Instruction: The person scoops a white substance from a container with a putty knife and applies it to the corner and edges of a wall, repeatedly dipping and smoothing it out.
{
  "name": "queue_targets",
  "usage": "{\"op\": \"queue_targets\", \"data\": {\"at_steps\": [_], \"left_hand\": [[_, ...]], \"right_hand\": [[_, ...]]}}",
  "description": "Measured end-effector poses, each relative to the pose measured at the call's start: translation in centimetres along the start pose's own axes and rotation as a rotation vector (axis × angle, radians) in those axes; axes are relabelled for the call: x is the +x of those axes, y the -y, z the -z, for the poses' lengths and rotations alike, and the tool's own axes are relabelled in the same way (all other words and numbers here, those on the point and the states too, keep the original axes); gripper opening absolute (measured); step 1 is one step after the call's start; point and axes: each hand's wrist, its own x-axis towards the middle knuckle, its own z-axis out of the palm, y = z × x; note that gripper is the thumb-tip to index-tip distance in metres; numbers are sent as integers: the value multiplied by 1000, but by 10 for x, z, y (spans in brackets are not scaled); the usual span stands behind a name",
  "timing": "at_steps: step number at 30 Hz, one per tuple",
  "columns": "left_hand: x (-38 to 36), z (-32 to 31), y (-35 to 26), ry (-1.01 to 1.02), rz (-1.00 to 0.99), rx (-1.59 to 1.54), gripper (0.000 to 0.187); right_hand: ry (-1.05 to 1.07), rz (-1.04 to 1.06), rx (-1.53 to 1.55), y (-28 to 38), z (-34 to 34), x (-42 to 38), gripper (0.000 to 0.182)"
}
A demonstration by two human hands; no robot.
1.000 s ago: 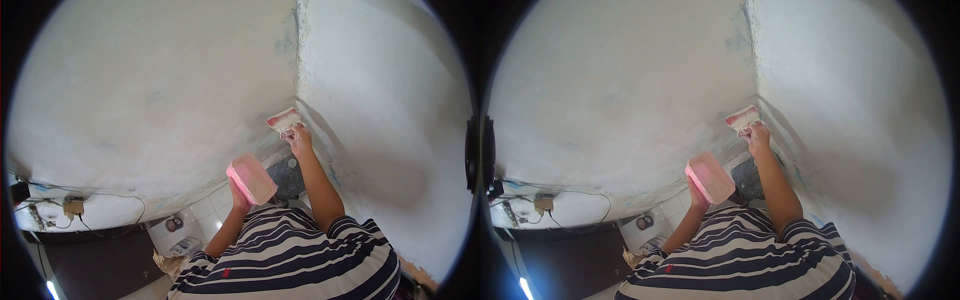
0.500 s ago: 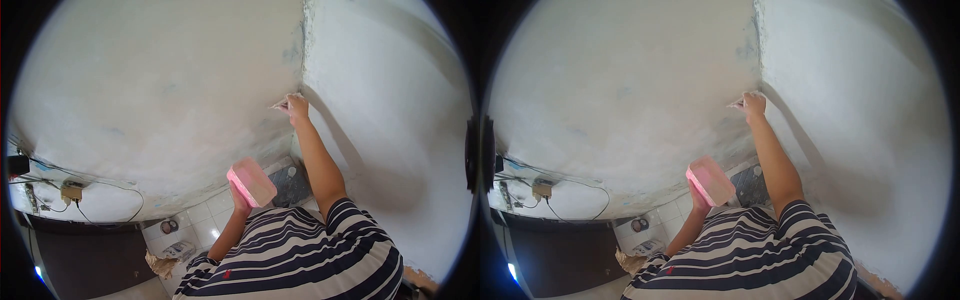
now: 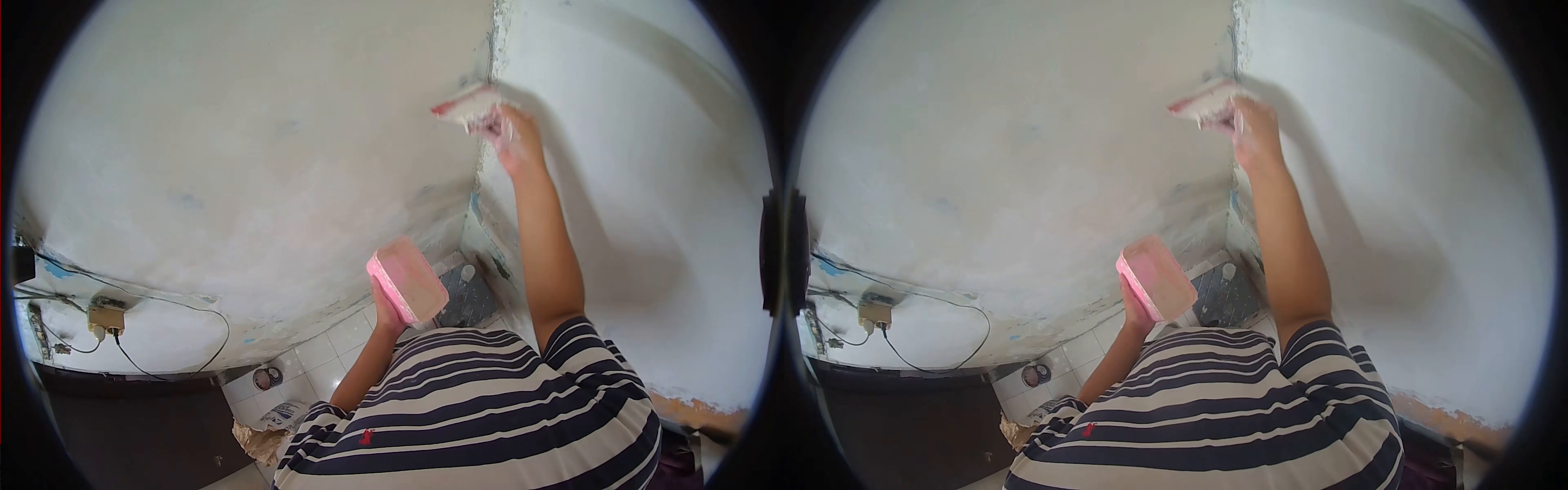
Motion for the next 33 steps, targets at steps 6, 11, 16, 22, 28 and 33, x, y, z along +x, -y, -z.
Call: {"op": "queue_targets", "data": {"at_steps": [6,11,16,22,28,33], "left_hand": [[0,1,-1,18,-7,18,78],[-4,36,11,-59,-5,41,77],[-16,44,5,-151,-15,57,77],[7,31,9,-114,21,70,76],[12,27,0,-121,68,85,76],[14,29,2,-161,68,106,76]], "right_hand": [[-445,-427,-139,-180,117,-43,12],[-633,-563,-109,-242,135,-28,9],[-403,-357,-64,-180,81,20,17],[-230,-181,112,-50,45,28,21],[-117,-167,119,-103,80,-46,14],[-458,-510,-182,-265,162,-83,8]]}}
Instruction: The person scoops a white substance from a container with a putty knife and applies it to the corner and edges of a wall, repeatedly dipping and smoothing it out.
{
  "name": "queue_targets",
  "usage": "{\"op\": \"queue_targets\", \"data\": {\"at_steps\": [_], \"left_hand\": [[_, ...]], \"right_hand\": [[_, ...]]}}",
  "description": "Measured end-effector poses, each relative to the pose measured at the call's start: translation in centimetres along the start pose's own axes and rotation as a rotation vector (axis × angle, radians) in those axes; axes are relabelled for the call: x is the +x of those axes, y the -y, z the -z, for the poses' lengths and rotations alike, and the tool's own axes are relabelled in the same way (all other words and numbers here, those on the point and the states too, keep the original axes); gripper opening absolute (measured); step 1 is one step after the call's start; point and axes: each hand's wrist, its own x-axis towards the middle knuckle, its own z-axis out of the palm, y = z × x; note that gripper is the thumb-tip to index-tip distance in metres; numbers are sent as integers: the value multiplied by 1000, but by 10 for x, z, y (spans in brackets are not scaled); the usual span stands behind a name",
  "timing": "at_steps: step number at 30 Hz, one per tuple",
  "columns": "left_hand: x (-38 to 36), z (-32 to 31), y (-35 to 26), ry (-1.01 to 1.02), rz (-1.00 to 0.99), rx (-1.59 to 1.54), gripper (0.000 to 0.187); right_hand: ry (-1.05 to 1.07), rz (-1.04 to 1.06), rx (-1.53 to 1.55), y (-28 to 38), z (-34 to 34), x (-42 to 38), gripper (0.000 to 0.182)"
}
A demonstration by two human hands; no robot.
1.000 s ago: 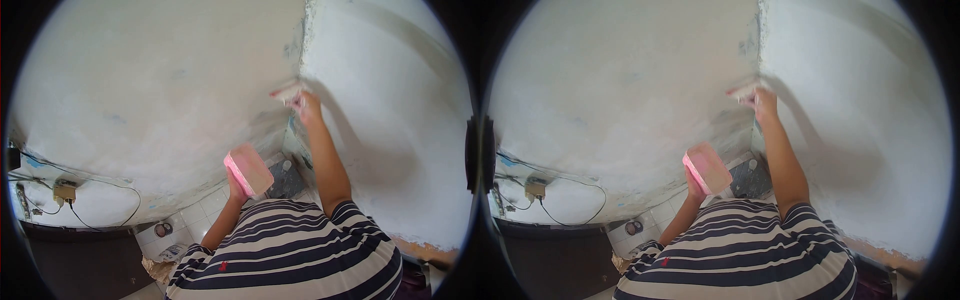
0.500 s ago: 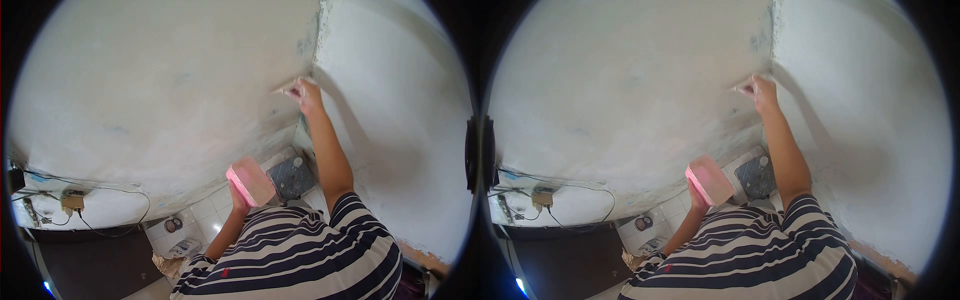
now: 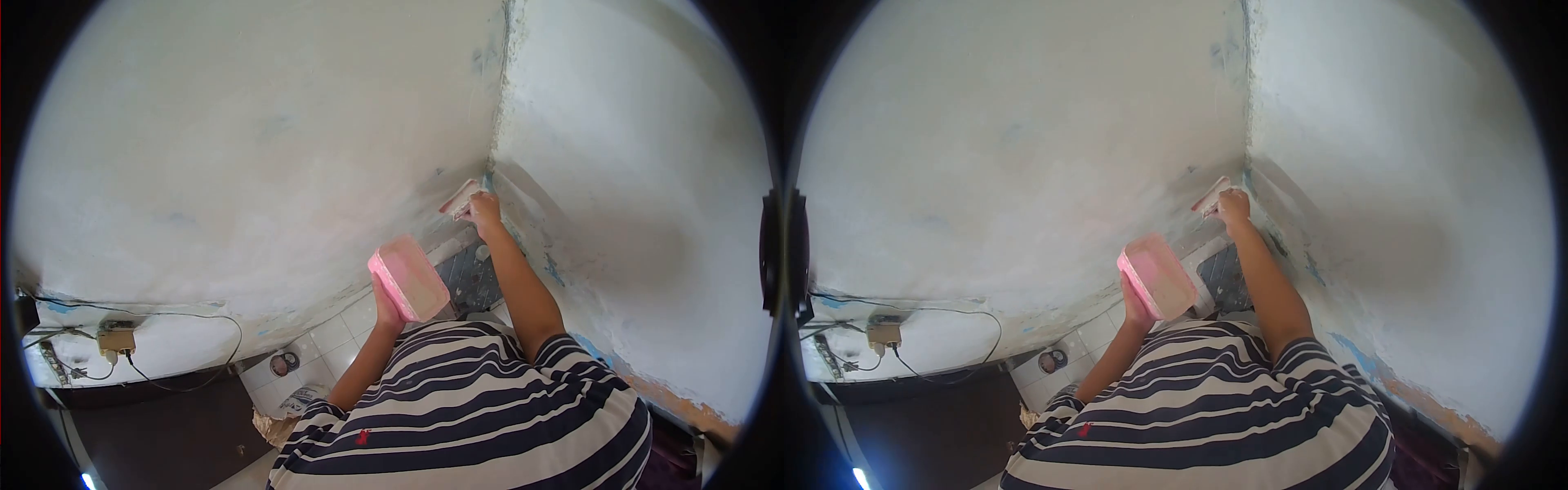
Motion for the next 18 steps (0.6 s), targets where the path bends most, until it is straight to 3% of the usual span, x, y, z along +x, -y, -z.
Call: {"op": "queue_targets", "data": {"at_steps": [2,4,5,6,10,15,17,18], "left_hand": [[-1,5,4,-12,-2,21,76],[4,11,6,-16,-6,38,75],[6,14,8,-14,-12,17,75],[6,17,11,-15,-15,-6,75],[7,17,13,-77,-4,0,74],[9,10,15,-56,-80,-1,74],[9,13,14,-49,-66,-12,74],[9,15,14,-49,-53,-16,73]], "right_hand": [[134,347,-754,-96,10,86,16],[92,599,-791,-81,-27,99,9],[94,595,-789,-14,-42,66,9],[31,127,-71,49,-93,9,12],[94,94,-9,150,-108,-27,16],[258,80,-32,125,-43,-35,17],[-24,-11,-174,87,-42,-29,15],[-26,-9,-176,69,-42,-14,15]]}}
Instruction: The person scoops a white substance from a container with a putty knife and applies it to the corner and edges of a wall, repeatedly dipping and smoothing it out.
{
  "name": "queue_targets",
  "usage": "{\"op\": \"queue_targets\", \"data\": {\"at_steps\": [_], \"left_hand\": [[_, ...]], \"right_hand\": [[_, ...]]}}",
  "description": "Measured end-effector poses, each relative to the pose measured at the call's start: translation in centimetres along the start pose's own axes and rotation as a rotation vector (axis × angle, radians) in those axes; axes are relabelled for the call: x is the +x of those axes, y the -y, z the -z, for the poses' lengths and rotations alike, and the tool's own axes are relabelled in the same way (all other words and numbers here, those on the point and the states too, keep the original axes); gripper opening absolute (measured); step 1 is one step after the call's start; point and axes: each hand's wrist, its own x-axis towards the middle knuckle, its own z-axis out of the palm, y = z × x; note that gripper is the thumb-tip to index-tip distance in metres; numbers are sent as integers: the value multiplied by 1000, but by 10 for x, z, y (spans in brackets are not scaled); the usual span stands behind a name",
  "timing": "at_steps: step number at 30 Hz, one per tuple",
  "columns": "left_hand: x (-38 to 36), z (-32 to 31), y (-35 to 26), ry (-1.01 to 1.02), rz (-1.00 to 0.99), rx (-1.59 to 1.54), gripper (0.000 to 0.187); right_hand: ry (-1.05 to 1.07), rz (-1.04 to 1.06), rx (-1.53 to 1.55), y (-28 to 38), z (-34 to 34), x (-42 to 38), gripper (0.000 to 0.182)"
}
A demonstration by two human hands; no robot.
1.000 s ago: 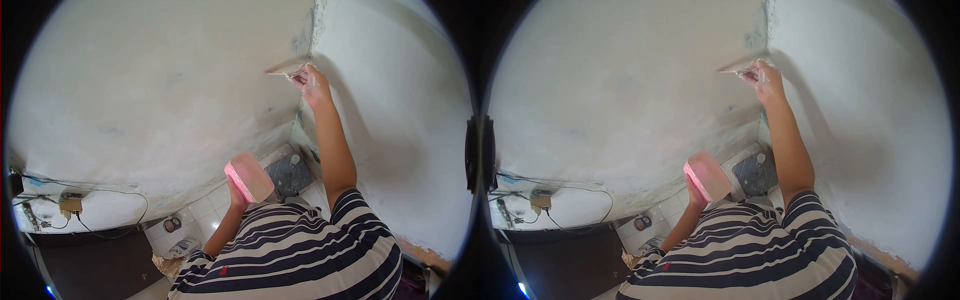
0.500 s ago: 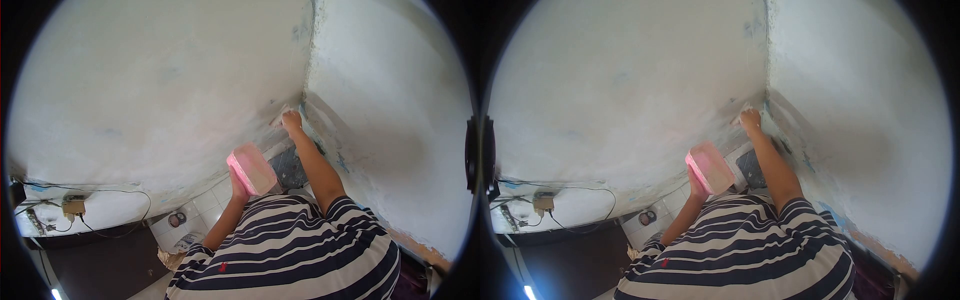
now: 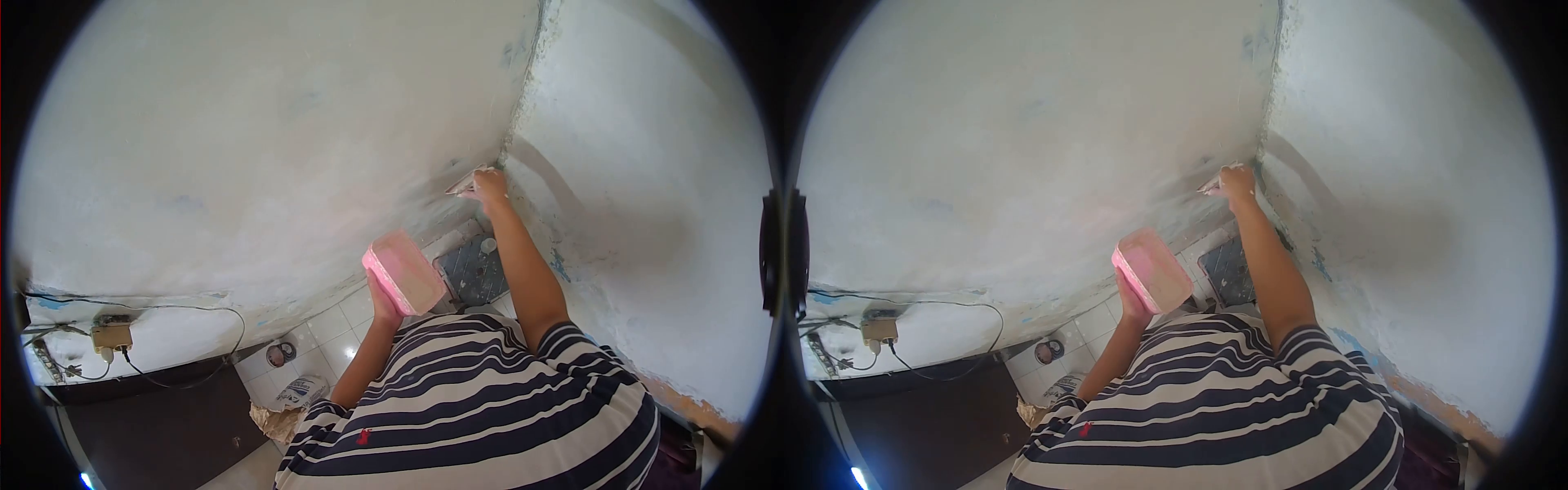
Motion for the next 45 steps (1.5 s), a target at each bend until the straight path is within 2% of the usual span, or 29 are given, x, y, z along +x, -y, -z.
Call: {"op": "queue_targets", "data": {"at_steps": [2,3,5,6,8,9,10,12,13,15,16,18,21,22,24,25,27,31,33,36,37,38,42,44,45], "left_hand": [[0,2,-1,0,10,-9,73],[0,2,-1,1,20,-15,73],[3,5,0,7,22,-9,73],[4,6,0,16,21,-9,73],[0,0,-5,25,42,-4,73],[0,-3,-8,28,52,-3,74],[2,-3,-8,33,51,-7,74],[2,1,-7,30,74,-12,74],[3,5,-7,29,81,-11,74],[8,15,-5,40,130,-22,74],[7,16,-8,45,136,-22,74],[6,14,-15,53,138,15,74],[4,10,-21,53,155,36,74],[4,9,-24,61,162,37,74],[4,10,-28,75,165,61,74],[7,14,-27,74,167,59,74],[9,29,-21,90,234,30,75],[14,37,-24,97,247,57,76],[16,37,-26,73,247,122,77],[18,40,-27,99,272,121,76],[18,41,-29,108,277,121,76],[18,42,-29,113,274,116,76],[19,43,-22,96,259,96,75],[17,38,-21,82,242,105,74],[17,37,-21,70,228,113,74]], "right_hand": [[159,-37,89,-23,-11,34,14],[155,-41,90,-17,-15,41,14],[349,257,-57,5,-23,45,17],[340,255,-55,13,-16,36,17],[341,133,147,29,9,14,16],[306,150,215,20,25,10,17],[306,155,211,15,31,5,17],[137,28,131,3,40,1,21],[131,24,131,-20,41,19,21],[252,604,-550,-67,39,69,17],[244,603,-552,-54,25,64,17],[216,59,151,-3,-16,33,14],[246,143,117,40,-3,-8,14],[236,147,117,42,12,-22,14],[402,131,278,41,45,-42,17],[401,129,275,32,48,-35,17],[97,-32,84,-11,55,-9,16],[-9,-90,87,-30,21,20,17],[190,137,-26,-5,14,24,16],[109,131,122,68,15,-30,18],[218,158,182,79,32,-47,18],[332,183,243,82,48,-58,18],[368,206,430,16,90,-35,20],[6,-65,102,-13,90,-8,18],[11,-65,106,-25,89,10,18]]}}
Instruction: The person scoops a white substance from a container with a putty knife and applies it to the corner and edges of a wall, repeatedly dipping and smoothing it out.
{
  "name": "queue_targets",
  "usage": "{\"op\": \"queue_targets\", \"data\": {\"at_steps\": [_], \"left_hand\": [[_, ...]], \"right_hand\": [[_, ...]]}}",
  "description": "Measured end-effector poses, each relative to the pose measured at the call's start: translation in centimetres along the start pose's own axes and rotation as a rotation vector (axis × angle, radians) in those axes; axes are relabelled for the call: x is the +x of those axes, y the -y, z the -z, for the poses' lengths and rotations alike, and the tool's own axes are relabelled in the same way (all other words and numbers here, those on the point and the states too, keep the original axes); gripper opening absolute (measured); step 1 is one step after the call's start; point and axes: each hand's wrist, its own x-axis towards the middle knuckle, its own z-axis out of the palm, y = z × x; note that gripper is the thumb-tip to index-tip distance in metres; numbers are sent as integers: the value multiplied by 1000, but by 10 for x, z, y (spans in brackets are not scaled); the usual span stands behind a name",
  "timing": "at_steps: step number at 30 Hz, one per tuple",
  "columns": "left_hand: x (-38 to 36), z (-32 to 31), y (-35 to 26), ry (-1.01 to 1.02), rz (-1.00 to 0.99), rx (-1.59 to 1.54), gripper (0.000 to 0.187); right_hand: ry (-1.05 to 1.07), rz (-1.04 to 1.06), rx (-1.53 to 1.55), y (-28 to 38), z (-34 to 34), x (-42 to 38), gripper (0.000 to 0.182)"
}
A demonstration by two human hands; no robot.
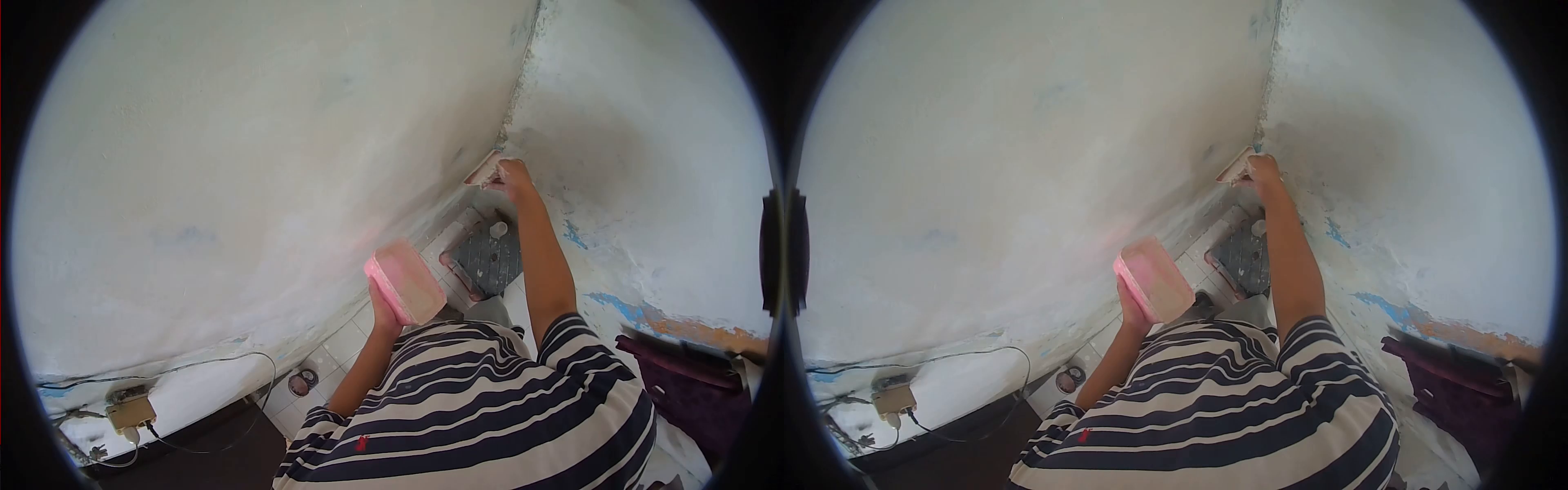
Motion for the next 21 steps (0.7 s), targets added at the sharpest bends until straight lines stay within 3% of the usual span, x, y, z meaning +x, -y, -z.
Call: {"op": "queue_targets", "data": {"at_steps": [3,6,9,11,12,15,17,18,20,21], "left_hand": [[2,1,3,0,-11,14,73],[2,4,5,-8,-5,6,73],[1,5,5,-15,12,5,73],[-1,4,5,-27,9,19,73],[-1,3,5,-38,0,34,73],[-4,8,8,-58,38,9,72],[-2,9,10,-68,17,18,72],[-3,9,10,-68,2,27,72],[-4,11,10,-84,11,33,71],[-5,11,10,-93,18,34,71]], "right_hand": [[43,47,14,6,-12,39,22],[129,187,-143,86,-41,6,24],[191,240,-66,121,-37,-32,24],[538,399,224,119,-19,-52,23],[538,398,223,109,-15,-59,23],[390,348,284,37,1,-59,20],[326,268,238,-67,49,3,20],[74,504,-580,-123,47,58,19],[-124,92,-11,-58,-44,-14,19],[-81,478,-434,-93,-40,33,17]]}}
